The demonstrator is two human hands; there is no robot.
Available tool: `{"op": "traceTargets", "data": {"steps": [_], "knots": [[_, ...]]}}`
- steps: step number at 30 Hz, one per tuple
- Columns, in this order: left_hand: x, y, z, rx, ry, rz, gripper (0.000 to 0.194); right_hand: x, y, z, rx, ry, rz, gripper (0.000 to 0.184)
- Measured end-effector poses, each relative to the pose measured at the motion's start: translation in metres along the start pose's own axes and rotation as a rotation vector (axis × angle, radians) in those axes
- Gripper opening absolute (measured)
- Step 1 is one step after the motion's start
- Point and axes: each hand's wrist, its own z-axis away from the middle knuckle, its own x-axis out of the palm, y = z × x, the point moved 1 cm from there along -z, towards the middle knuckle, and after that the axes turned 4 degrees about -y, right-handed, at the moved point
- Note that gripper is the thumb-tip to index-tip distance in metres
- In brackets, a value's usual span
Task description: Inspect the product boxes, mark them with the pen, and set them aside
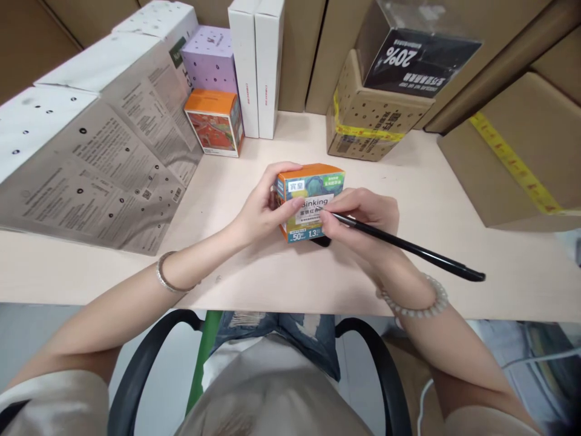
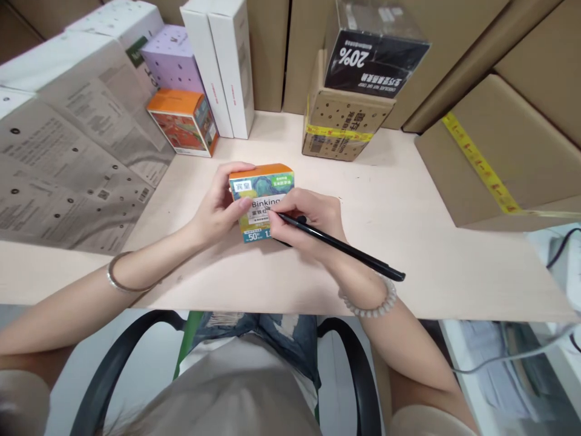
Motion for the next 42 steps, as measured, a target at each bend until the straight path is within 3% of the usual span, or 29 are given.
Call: {"op": "traceTargets", "data": {"steps": [15,25,30,33,35,37,42], "knots": [[0.001,0.003,0.002,-0.038,0.059,-0.095,0.047,0.003,-0.005,0.002,0.066,-0.027,0.175,0.015],[0.003,0.000,0.002,-0.071,0.079,-0.067,0.047,0.005,-0.001,0.002,0.053,-0.006,0.155,0.013],[0.000,-0.005,0.002,-0.048,0.084,-0.066,0.050,0.007,0.003,-0.002,0.076,0.024,0.055,0.015],[-0.006,-0.009,0.002,-0.028,0.077,-0.095,0.050,0.000,0.012,-0.009,0.063,0.160,0.025,0.019],[-0.013,-0.015,0.003,-0.031,0.076,-0.098,0.051,-0.011,0.021,-0.014,0.100,0.316,0.145,0.016],[-0.020,-0.023,0.004,-0.045,0.088,-0.093,0.054,-0.024,0.032,-0.018,0.201,0.393,0.335,0.016],[-0.035,-0.039,0.004,-0.083,0.178,-0.120,0.060,-0.046,0.051,-0.027,0.490,0.279,0.749,0.027]]}}
